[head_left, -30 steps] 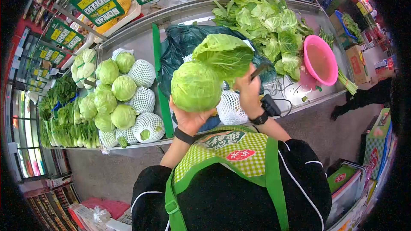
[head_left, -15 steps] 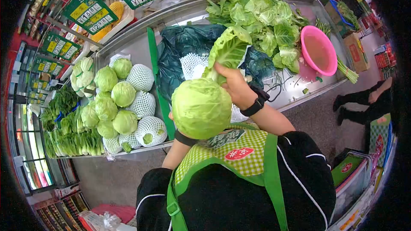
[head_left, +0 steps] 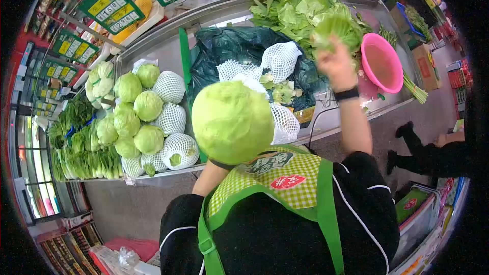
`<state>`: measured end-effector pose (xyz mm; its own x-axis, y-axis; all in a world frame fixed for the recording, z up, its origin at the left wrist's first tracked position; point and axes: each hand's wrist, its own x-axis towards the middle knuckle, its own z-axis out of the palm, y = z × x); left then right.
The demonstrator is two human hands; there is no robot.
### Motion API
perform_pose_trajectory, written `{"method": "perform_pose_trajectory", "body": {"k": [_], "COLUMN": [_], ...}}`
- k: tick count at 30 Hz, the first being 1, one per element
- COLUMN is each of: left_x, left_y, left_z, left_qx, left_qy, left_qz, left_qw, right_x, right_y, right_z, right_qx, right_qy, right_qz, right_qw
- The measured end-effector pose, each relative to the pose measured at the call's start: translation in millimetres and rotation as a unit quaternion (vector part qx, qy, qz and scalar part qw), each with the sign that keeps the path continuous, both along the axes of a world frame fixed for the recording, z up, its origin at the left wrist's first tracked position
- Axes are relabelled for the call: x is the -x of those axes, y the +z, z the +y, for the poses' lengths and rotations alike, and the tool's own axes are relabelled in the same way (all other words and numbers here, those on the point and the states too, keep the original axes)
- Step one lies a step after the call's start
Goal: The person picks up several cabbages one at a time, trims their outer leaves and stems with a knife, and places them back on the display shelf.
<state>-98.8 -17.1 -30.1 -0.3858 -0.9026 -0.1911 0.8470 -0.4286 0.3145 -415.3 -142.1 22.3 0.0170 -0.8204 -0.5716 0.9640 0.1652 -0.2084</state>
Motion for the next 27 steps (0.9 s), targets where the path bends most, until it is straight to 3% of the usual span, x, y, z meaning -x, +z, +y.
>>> {"method": "perform_pose_trajectory", "body": {"k": [2,3,5,6,7,9,10,12,16,18,19,21,23,26,27], "left_x": [-2.6,-0.3,7.6,7.2,7.3,9.6,12.0,17.1,23.3,18.6,14.7,7.0,8.5,9.6,5.3], "left_y": [8.8,17.4,38.6,45.5,48.1,50.8,54.4,63.7,77.1,90.5,89.9,84.5,86.4,105.1,97.9], "left_z": [-5.5,-6.0,-7.8,-10.8,-12.6,-14.5,-15.5,-18.8,-21.8,-22.6,-25.0,-30.6,-27.9,-26.9,-26.1], "left_qx": [0.098,0.102,-0.012,-0.054,-0.05,0.024,0.025,0.082,0.078,0.119,0.121,0.271,0.277,0.254,0.252], "left_qy": [-0.013,-0.013,-0.015,-0.001,0.002,-0.006,-0.006,-0.012,0.027,0.037,0.037,0.072,0.102,0.157,0.159], "left_qz": [0.069,0.07,0.291,0.2,0.202,0.137,0.138,0.081,0.031,-0.052,-0.052,-0.2,-0.157,-0.21,-0.21], "left_qw": [0.993,0.992,0.957,0.978,0.978,0.99,0.99,0.993,0.996,0.991,0.991,0.939,0.943,0.931,0.931], "right_x": [61.2,80.7,98.9,92.5,78.2,-8.0,-42.2,-100.9,-144.7,-144.3,-140.3,-136.7,-138.4,-139.5,-136.6], "right_y": [9.0,5.4,-5.6,-11.0,-29.7,-10.6,-4.1,1.9,23.1,43.1,50.6,61.6,71.4,48.0,48.1], "right_z": [-32.5,-39.4,-43.4,-36.6,-22.4,27.2,47.1,81.6,95.2,97.6,100.2,103.4,105.2,99.6,99.1], "right_qx": [0.085,0.076,0.027,0.018,0.13,0.251,0.242,0.312,0.46,0.453,0.455,0.369,0.312,0.303,0.303], "right_qy": [-0.001,-0.005,-0.008,0.009,0.06,0.114,0.122,0.129,0.063,0.049,0.048,0.109,0.137,0.142,0.145], "right_qz": [0.075,0.108,0.183,0.225,0.34,0.604,0.495,0.535,0.418,0.362,0.361,0.384,0.399,0.542,0.542], "right_qw": [0.993,0.991,0.983,0.974,0.93,0.748,0.826,0.775,0.781,0.813,0.812,0.839,0.851,0.771,0.771]}}
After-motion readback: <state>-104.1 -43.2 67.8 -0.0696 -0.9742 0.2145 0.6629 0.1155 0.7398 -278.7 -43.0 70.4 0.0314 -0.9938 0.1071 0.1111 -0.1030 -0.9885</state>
